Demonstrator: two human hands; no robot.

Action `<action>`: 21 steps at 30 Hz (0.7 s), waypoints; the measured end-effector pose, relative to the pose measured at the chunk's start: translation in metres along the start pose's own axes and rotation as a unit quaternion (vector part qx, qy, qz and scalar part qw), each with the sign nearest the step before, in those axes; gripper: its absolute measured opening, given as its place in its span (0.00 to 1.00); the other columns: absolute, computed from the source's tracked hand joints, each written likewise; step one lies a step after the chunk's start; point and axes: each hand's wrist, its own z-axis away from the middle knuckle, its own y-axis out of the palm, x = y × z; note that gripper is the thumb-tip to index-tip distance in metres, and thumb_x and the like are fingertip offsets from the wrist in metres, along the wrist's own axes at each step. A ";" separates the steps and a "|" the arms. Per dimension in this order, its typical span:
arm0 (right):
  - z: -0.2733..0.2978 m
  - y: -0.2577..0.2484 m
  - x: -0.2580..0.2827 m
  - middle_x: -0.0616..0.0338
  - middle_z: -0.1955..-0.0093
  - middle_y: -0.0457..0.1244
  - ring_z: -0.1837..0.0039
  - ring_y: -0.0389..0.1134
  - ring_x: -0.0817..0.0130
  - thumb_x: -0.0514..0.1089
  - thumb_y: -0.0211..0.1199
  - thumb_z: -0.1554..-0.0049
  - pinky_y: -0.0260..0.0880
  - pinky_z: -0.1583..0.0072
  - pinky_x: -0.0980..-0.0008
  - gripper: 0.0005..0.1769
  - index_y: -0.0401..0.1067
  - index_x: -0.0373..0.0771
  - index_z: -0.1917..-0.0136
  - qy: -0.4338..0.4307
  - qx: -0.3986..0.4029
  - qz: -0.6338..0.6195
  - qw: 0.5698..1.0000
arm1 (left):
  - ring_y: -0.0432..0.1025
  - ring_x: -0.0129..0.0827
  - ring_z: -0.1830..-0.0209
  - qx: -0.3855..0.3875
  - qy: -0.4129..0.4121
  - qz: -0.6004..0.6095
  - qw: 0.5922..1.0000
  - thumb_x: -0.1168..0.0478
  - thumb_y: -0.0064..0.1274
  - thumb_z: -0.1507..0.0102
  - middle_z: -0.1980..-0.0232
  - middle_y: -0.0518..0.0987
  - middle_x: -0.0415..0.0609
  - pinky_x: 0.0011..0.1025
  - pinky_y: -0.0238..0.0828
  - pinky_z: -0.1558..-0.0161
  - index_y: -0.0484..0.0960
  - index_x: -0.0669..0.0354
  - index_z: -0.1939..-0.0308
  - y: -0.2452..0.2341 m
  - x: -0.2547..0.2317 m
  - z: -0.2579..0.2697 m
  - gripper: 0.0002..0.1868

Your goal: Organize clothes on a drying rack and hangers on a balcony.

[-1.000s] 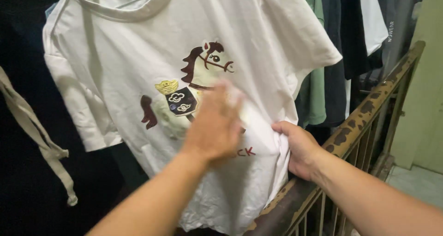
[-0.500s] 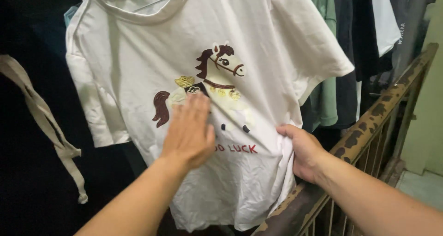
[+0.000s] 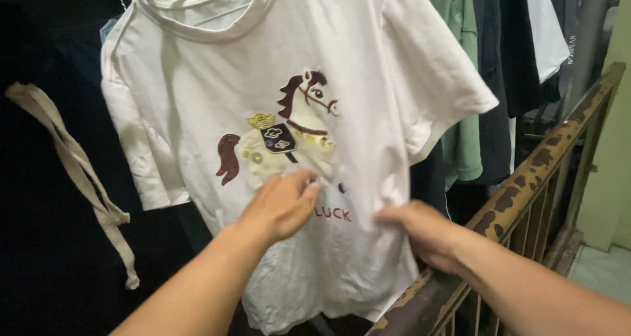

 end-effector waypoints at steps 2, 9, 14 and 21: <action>0.020 0.009 0.006 0.54 0.34 0.68 0.31 0.68 0.59 0.44 0.66 0.47 0.63 0.28 0.56 0.30 0.66 0.43 0.31 0.064 0.058 0.188 0.978 | 0.76 0.50 0.42 0.063 -0.072 0.104 0.990 0.50 0.43 0.36 0.45 0.83 0.58 0.41 0.70 0.39 0.79 0.55 0.39 0.009 0.001 0.002 0.25; -0.030 -0.047 0.036 0.49 0.38 0.66 0.36 0.68 0.53 0.34 0.44 0.42 0.69 0.37 0.56 0.27 0.66 0.35 0.31 -0.094 -0.140 -0.056 0.984 | 0.77 0.47 0.44 -0.010 -0.141 0.170 0.975 0.52 0.48 0.38 0.47 0.83 0.58 0.39 0.70 0.42 0.80 0.57 0.41 0.031 0.028 0.009 0.23; -0.006 -0.019 0.128 0.53 0.48 0.69 0.47 0.71 0.59 0.38 0.48 0.48 0.73 0.40 0.59 0.21 0.76 0.36 0.44 -0.290 0.027 -0.097 0.952 | 0.81 0.41 0.52 -0.076 -0.199 0.213 0.954 0.55 0.50 0.40 0.53 0.86 0.54 0.36 0.74 0.47 0.83 0.54 0.45 0.010 0.026 0.009 0.21; 0.056 0.076 0.227 0.57 0.51 0.70 0.50 0.71 0.64 0.58 0.49 0.38 0.73 0.45 0.62 0.23 0.74 0.39 0.46 -0.369 0.194 -0.053 0.908 | 0.80 0.43 0.60 -0.132 -0.242 0.271 0.922 0.57 0.52 0.40 0.59 0.86 0.55 0.41 0.75 0.55 0.85 0.53 0.47 -0.060 0.020 0.018 0.18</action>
